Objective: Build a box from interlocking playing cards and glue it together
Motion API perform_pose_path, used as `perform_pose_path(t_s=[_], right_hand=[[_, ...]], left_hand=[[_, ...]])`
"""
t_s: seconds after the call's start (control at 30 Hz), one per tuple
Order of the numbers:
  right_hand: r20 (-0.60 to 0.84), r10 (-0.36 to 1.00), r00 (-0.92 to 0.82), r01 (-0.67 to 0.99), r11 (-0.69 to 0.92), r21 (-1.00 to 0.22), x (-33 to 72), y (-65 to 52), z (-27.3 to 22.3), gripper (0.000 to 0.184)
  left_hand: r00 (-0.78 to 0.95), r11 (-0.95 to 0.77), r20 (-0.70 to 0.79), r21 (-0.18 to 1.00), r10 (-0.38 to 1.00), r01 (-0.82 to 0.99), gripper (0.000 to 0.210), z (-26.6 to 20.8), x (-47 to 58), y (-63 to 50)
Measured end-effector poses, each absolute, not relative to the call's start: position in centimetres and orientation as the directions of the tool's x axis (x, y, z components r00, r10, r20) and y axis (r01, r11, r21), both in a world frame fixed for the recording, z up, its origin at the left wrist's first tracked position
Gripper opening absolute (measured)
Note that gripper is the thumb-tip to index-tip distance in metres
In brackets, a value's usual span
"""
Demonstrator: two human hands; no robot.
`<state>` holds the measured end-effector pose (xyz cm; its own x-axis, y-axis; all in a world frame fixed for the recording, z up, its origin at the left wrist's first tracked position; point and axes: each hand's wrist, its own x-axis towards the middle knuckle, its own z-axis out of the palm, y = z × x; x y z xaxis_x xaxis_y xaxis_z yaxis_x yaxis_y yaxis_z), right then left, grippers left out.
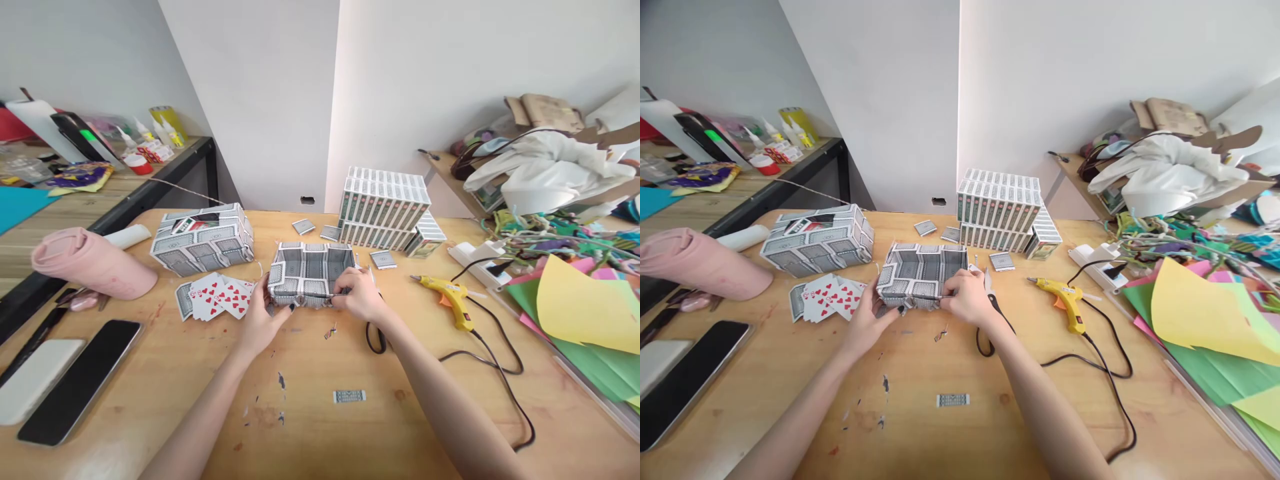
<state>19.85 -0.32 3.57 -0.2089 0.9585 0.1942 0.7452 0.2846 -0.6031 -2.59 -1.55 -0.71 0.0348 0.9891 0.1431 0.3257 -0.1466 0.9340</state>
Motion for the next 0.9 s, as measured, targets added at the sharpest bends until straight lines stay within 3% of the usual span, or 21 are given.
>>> perform_pose_path(t_s=[0.1,0.2,0.4,0.57,0.63,0.7,0.8,0.83,0.9], right_hand=[[0.203,0.945,-0.257,0.713,0.328,-0.62,20.3,0.1,3.4,0.01],[0.194,0.929,-0.315,0.696,0.365,-0.618,20.7,0.5,3.3,0.01],[0.241,0.887,-0.395,0.706,0.461,-0.539,20.4,0.0,3.6,0.008],[0.382,0.853,-0.355,0.708,0.512,-0.486,21.7,-2.5,4.4,0.037],[0.399,0.898,-0.186,0.754,0.391,-0.528,24.0,-3.9,4.2,0.042],[0.4,0.899,0.18,0.839,0.072,-0.539,27.3,-5.3,3.4,0.033],[0.274,0.727,0.629,0.769,-0.53,-0.358,32.3,-7.1,1.8,0.048],[0.203,0.676,0.708,0.704,-0.653,-0.279,33.5,-7.4,1.3,0.056],[0.055,0.64,0.766,0.64,-0.751,-0.163,35.0,-7.7,0.4,0.068]], left_hand=[[0.053,-0.138,0.128,0.937,0.99,0.322,0.081,-0.7,-2.5,-1.8],[-0.009,-0.161,0.184,0.882,0.983,0.442,0.082,-0.9,-2.7,-2.1],[-0.06,-0.157,0.212,0.86,0.976,0.486,0.075,-1.0,-3.1,-2.2],[-0.074,-0.175,0.234,0.873,0.969,0.455,0.073,-1.2,-3.2,-2.0],[-0.069,-0.179,0.233,0.877,0.97,0.446,0.072,-1.4,-3.3,-2.0],[-0.068,-0.18,0.234,0.876,0.97,0.447,0.072,-1.6,-3.3,-2.0],[-0.073,-0.18,0.236,0.878,0.969,0.443,0.073,-1.9,-3.4,-2.0],[-0.074,-0.179,0.234,0.881,0.969,0.437,0.074,-1.9,-3.3,-2.0],[-0.076,-0.176,0.229,0.888,0.97,0.425,0.073,-1.9,-3.3,-1.9]])
